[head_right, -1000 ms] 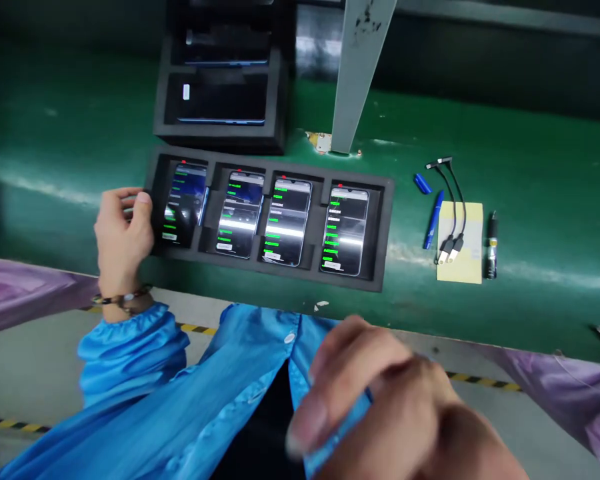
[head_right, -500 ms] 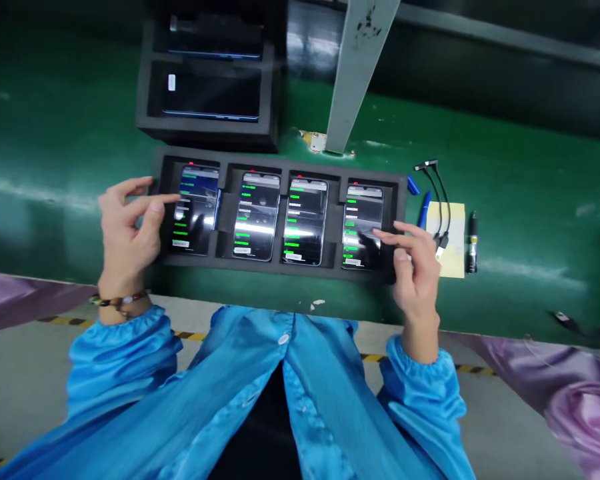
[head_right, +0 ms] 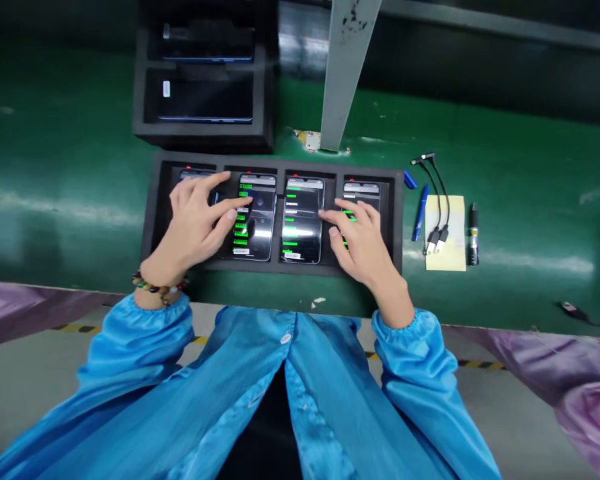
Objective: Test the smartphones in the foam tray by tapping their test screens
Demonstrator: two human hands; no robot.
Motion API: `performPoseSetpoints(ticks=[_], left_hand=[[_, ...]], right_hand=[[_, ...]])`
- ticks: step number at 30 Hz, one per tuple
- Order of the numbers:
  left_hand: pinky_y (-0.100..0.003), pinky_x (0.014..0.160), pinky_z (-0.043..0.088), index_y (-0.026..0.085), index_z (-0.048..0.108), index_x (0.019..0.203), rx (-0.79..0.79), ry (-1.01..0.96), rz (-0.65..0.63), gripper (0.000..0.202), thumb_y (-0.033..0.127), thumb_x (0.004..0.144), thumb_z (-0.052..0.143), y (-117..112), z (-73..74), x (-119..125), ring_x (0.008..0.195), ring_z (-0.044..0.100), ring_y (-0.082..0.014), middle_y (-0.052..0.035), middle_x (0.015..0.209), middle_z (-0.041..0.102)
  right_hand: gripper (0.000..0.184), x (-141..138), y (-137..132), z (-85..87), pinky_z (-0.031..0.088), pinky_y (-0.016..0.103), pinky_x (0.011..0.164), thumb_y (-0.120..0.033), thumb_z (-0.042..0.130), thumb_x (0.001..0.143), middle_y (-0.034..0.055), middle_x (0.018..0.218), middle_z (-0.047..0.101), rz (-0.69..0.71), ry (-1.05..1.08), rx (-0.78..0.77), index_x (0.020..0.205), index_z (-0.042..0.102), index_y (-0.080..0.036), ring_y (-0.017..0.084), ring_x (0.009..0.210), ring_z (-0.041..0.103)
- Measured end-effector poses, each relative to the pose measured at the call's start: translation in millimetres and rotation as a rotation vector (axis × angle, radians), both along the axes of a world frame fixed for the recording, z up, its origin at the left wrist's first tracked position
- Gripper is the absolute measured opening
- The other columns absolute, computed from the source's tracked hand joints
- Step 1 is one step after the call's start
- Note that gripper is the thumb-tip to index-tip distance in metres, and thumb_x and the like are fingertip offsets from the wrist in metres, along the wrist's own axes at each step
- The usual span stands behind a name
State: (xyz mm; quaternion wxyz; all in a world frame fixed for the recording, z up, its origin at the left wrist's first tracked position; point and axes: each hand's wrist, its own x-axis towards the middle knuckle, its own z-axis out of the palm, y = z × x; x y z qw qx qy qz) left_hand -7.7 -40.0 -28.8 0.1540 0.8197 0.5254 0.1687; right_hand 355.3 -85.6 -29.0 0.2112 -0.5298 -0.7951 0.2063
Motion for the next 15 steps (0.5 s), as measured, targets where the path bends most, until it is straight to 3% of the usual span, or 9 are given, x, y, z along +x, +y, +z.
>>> performPoseSetpoints(ticks=[4,7,10,12,15], left_hand=[[-0.068,0.132,0.027,0.033,0.084,0.132,0.109,-0.023,0.167,0.048,0.049,0.116,0.042,-4,4.7,-33,0.154,0.047,-0.0382,-0.0058,0.17,0.054],[-0.07,0.131,0.028,0.031,0.087,0.125,0.083,-0.003,0.264,0.051,0.055,0.116,0.043,-13,5.3,-63,0.152,0.045,-0.0404,-0.0044,0.167,0.057],[-0.071,0.13,0.027,0.031,0.085,0.132,0.07,0.008,0.315,0.055,0.057,0.117,0.039,-15,2.9,-69,0.154,0.043,-0.0402,-0.0041,0.169,0.055],[-0.071,0.131,0.026,0.031,0.083,0.135,0.105,-0.014,0.288,0.053,0.055,0.117,0.04,-13,2.2,-57,0.155,0.042,-0.0393,-0.0043,0.172,0.052],[-0.069,0.131,0.027,0.034,0.086,0.129,0.072,-0.045,0.036,0.048,0.055,0.114,0.045,-8,2.5,-29,0.153,0.045,-0.0389,-0.0047,0.172,0.051]], right_hand=[[0.044,31,-9,-0.1,0.038,0.062,0.13,-0.042,0.037,0.116,0.0072,0.141,0.079,-0.202,0.044,0.089,0.141,0.072,-0.032,0.032,0.151,0.06],[0.042,57,-20,-4.4,0.038,0.062,0.128,-0.04,0.039,0.116,0.0042,0.13,0.083,-0.245,0.058,0.088,0.129,0.078,-0.034,0.032,0.144,0.066],[0.042,64,-20,-10.9,0.036,0.064,0.128,-0.04,0.039,0.116,0.0056,0.14,0.08,-0.285,0.025,0.074,0.139,0.074,-0.033,0.033,0.148,0.062],[0.044,59,-16,-12.9,0.035,0.066,0.128,-0.042,0.039,0.116,0.0083,0.147,0.076,-0.33,0.008,0.097,0.146,0.07,-0.031,0.035,0.153,0.057],[0.043,45,-12,-10.1,0.035,0.065,0.128,-0.043,0.039,0.116,0.0085,0.142,0.078,-0.288,0.03,0.115,0.143,0.071,-0.031,0.034,0.151,0.059]])
